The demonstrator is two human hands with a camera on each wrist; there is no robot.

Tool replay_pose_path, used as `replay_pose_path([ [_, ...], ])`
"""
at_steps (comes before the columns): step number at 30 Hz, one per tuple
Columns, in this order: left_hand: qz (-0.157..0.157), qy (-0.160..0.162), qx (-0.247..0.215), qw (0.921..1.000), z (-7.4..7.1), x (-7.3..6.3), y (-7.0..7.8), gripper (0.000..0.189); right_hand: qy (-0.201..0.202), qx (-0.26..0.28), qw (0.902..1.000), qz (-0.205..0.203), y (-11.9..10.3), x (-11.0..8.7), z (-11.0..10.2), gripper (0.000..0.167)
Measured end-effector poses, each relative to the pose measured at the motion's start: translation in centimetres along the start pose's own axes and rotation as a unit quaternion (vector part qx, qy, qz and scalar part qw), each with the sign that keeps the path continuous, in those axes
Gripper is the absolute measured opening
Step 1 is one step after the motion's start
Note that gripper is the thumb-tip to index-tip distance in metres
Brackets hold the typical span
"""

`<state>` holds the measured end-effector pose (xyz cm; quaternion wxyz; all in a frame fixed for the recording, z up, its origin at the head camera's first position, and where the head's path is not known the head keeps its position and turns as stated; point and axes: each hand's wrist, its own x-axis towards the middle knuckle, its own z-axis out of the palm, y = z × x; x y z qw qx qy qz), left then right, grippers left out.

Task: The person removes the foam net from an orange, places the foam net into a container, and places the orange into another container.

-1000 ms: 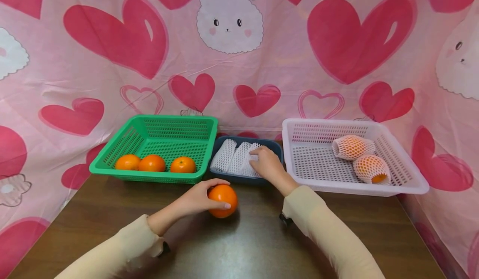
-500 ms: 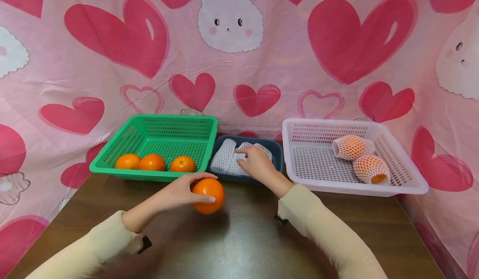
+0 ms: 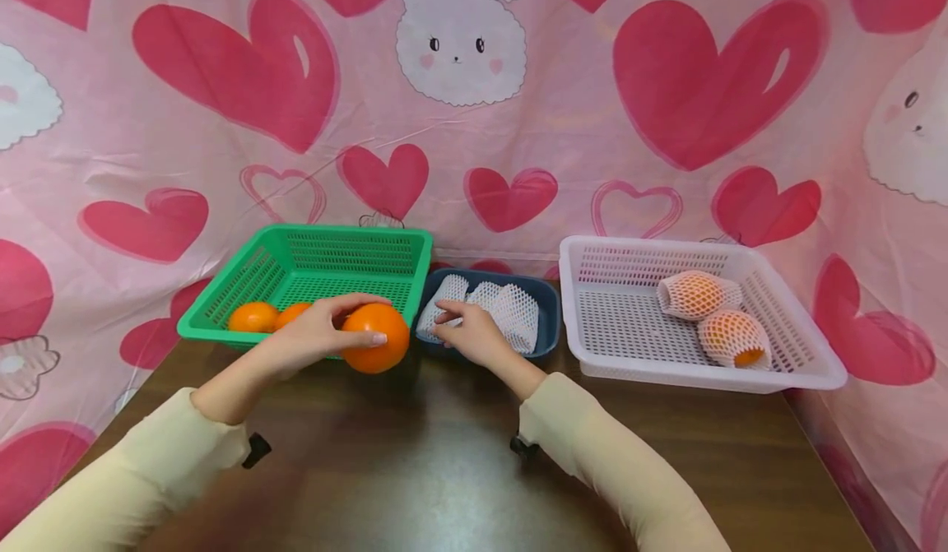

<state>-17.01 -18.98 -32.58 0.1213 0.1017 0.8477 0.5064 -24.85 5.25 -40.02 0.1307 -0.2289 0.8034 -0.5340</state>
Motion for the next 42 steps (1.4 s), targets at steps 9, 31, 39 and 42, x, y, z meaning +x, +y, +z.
replay_pose_path([
  [9,-0.014,0.068,-0.014,0.9975,-4.4,1.1,-0.2,0.062,-0.018,0.182,0.9823,0.041,-0.3,0.4,2.8,0.063],
  [31,-0.1,0.238,0.046,0.965,-9.3,5.0,-6.7,0.084,0.038,0.38,0.9177,0.108,-0.7,0.7,5.7,0.059],
  [39,-0.127,0.296,0.128,0.938,-9.3,5.9,-8.8,0.087,0.037,0.385,0.9158,0.11,-0.4,0.8,5.8,0.057],
  [42,-0.143,0.305,0.149,0.9296,-9.3,6.0,-9.1,0.086,0.034,0.388,0.9142,0.11,-0.4,0.8,5.9,0.057],
])
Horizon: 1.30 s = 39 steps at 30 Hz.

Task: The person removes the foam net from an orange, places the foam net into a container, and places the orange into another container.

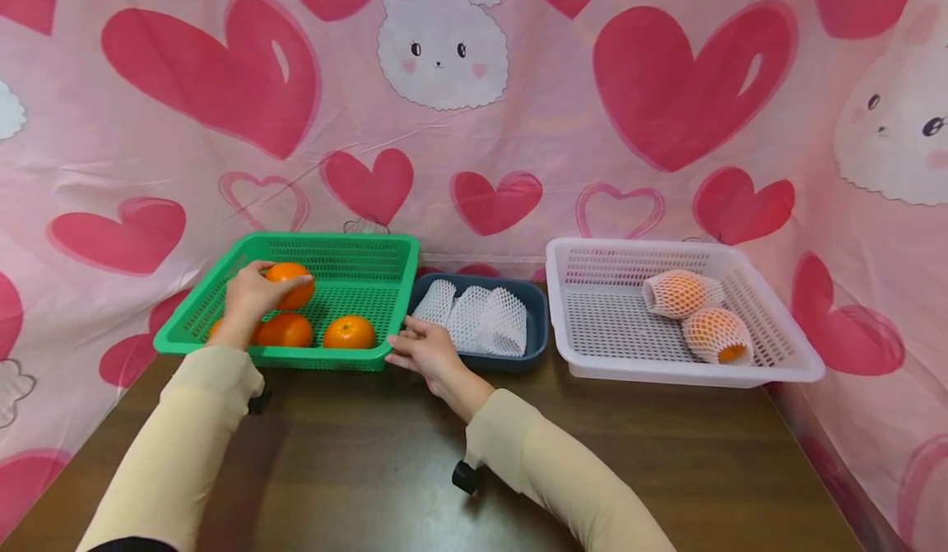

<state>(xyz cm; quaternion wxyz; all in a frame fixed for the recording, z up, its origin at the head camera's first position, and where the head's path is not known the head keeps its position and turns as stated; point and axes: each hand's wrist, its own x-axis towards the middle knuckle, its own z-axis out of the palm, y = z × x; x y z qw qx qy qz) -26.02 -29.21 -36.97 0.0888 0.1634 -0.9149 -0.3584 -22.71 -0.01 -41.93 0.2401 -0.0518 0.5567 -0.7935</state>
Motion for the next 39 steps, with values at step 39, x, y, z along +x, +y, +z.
replay_pose_path([
  [39,0.025,-0.061,0.148,0.9868,0.5,0.9,-2.3,0.072,-0.007,-0.015,0.9998,0.006,-0.4,0.0,0.0,0.059],
])
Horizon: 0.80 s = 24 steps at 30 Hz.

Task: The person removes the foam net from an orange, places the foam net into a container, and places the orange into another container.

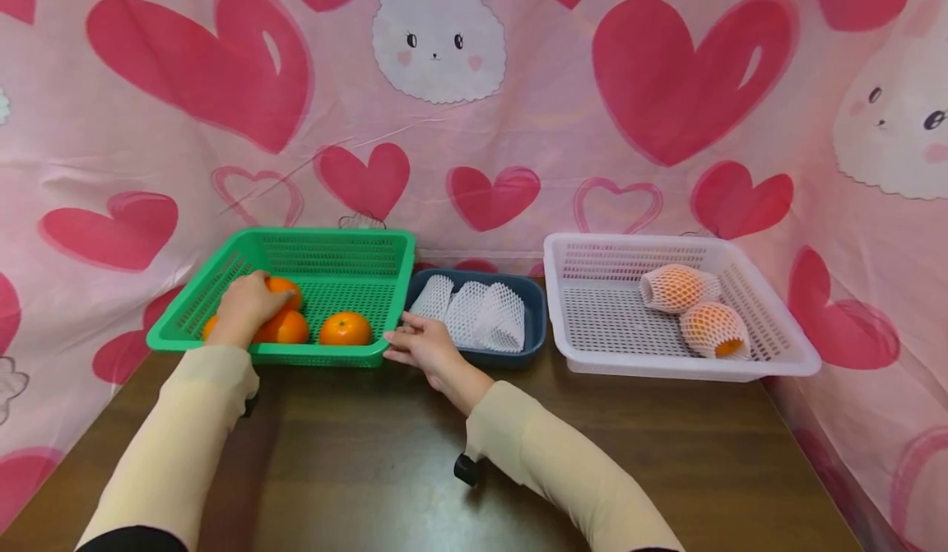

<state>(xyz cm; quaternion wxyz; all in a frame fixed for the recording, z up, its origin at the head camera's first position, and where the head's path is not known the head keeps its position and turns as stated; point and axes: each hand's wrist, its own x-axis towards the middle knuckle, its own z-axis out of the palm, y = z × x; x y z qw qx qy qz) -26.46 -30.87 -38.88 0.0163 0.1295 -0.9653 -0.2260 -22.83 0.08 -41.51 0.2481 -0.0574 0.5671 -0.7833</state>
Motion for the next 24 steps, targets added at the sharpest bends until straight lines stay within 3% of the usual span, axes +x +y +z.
replay_pose_path([
  [11,0.003,-0.021,-0.003,0.9998,-0.7,-0.2,0.5,0.073,-0.019,-0.041,0.9988,0.018,-1.3,-0.4,-0.8,0.058],
  [19,0.01,-0.014,0.001,0.9999,-1.5,-0.9,1.4,0.071,-0.052,-0.1,0.9936,0.013,-2.8,-1.0,-1.8,0.052],
  [24,0.027,0.004,0.002,0.9996,-1.6,-1.4,2.1,0.066,-0.077,-0.154,0.9851,-0.002,-3.6,-1.5,-2.3,0.052],
])
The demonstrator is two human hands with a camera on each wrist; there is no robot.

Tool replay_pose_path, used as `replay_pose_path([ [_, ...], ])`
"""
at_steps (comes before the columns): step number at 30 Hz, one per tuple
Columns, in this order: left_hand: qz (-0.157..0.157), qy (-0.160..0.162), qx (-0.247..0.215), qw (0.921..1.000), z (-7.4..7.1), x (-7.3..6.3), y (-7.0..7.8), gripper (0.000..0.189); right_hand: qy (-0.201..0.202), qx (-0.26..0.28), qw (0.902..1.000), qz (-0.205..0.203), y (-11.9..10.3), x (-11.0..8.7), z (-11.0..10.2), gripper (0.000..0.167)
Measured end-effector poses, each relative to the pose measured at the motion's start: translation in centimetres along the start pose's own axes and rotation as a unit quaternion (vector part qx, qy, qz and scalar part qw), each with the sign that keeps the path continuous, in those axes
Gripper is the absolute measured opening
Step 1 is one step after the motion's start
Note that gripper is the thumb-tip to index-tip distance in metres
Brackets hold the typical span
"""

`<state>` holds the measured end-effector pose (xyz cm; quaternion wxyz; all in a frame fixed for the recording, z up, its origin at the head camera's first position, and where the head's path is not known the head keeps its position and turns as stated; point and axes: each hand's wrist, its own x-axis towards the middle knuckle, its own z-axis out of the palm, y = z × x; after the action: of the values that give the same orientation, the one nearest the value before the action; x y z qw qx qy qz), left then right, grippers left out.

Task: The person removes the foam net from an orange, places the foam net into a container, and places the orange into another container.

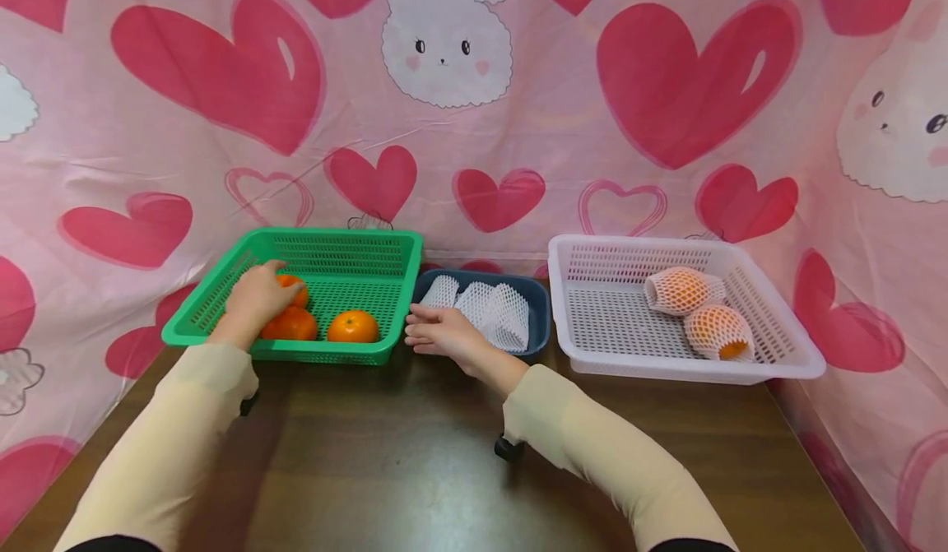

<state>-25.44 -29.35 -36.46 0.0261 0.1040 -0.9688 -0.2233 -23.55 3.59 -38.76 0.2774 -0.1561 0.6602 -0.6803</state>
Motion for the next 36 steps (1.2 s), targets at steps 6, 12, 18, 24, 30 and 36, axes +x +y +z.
replay_pose_path([
  [6,0.039,0.03,-0.001,0.9988,0.2,-0.8,1.5,0.059,-0.009,-0.076,0.9969,-0.017,-1.0,-1.3,-1.2,0.053],
  [12,0.086,0.045,-0.01,0.9953,0.6,-2.0,4.0,0.052,0.0,-0.14,0.9897,-0.031,-1.4,-2.7,-3.2,0.053],
  [18,0.135,0.05,-0.025,0.9893,1.4,-2.9,6.8,0.046,0.02,-0.19,0.98,-0.055,-1.9,-4.6,-5.7,0.053],
  [24,0.174,0.036,-0.06,0.9823,2.7,-4.1,9.5,0.038,0.066,-0.23,0.9657,-0.1,-2.5,-6.7,-8.1,0.048],
  [30,0.189,-0.001,-0.123,0.9743,4.3,-5.1,12.3,0.034,0.097,-0.257,0.9507,-0.144,-2.9,-8.7,-9.9,0.042],
  [36,0.201,-0.025,-0.185,0.9617,6.4,-5.7,14.7,0.029,0.126,-0.288,0.9357,-0.16,-3.0,-10.4,-11.8,0.041],
])
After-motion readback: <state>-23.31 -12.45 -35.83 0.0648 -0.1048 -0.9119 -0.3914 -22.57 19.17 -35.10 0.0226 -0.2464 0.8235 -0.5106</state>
